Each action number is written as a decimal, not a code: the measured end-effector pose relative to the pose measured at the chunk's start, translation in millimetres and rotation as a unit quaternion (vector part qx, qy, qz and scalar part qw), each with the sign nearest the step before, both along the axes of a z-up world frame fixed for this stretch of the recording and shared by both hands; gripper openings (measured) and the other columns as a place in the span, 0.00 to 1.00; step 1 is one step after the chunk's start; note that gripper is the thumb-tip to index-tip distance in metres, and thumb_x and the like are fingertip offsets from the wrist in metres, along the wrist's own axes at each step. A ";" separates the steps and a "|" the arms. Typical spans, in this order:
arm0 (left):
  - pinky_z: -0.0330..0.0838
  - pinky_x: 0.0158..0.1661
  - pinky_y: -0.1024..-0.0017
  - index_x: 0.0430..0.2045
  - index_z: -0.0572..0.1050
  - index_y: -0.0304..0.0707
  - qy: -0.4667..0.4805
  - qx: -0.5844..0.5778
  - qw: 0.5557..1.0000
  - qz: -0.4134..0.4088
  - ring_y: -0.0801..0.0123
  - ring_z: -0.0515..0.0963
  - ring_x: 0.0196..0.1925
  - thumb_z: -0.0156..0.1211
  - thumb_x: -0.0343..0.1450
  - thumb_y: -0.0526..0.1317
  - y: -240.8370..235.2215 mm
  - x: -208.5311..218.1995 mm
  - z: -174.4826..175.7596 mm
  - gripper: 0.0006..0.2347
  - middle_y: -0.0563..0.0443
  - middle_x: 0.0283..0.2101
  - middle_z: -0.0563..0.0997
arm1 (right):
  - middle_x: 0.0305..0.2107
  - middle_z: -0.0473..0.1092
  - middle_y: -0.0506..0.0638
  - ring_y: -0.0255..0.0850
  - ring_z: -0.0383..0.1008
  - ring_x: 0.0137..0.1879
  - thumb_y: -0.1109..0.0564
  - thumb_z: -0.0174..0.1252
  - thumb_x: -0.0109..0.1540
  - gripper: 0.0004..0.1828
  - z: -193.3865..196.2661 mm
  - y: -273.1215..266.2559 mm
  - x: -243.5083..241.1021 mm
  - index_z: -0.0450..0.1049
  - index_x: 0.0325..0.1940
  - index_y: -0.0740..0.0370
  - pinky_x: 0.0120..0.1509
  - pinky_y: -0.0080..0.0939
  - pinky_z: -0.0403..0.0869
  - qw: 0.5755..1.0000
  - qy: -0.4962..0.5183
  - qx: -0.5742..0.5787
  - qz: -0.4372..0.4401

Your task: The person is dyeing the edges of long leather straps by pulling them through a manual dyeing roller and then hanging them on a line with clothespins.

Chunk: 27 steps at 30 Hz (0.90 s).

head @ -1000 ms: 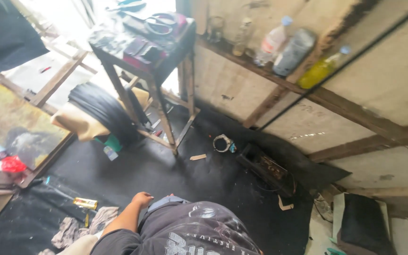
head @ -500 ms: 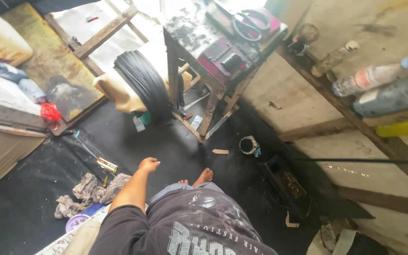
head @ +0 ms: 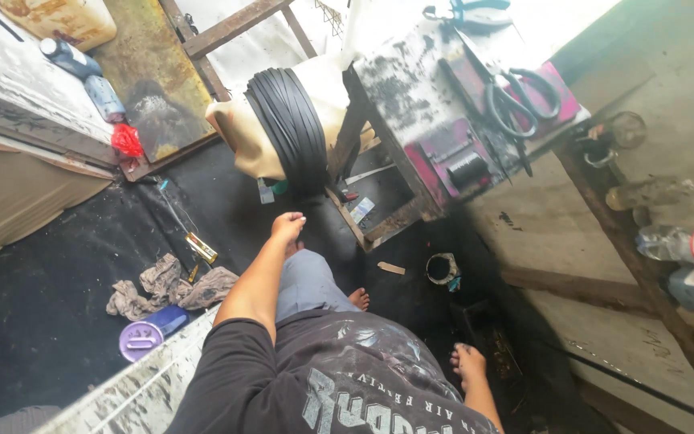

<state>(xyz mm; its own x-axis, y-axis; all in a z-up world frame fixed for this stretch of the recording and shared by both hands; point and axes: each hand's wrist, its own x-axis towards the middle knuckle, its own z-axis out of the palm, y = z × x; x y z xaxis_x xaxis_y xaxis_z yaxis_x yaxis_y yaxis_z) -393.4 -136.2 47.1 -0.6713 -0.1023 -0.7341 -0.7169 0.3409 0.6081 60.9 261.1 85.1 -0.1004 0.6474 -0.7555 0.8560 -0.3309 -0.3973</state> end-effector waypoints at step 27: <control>0.70 0.56 0.60 0.45 0.74 0.50 -0.055 -0.200 0.970 -0.130 0.56 0.79 0.55 0.64 0.71 0.51 59.7 -286.1 -61.6 0.13 0.52 0.51 0.80 | 0.46 0.85 0.41 0.33 0.83 0.54 0.43 0.65 0.59 0.21 17.8 -167.4 -91.1 0.84 0.53 0.50 0.59 0.30 0.75 0.966 -0.157 -0.022 0.206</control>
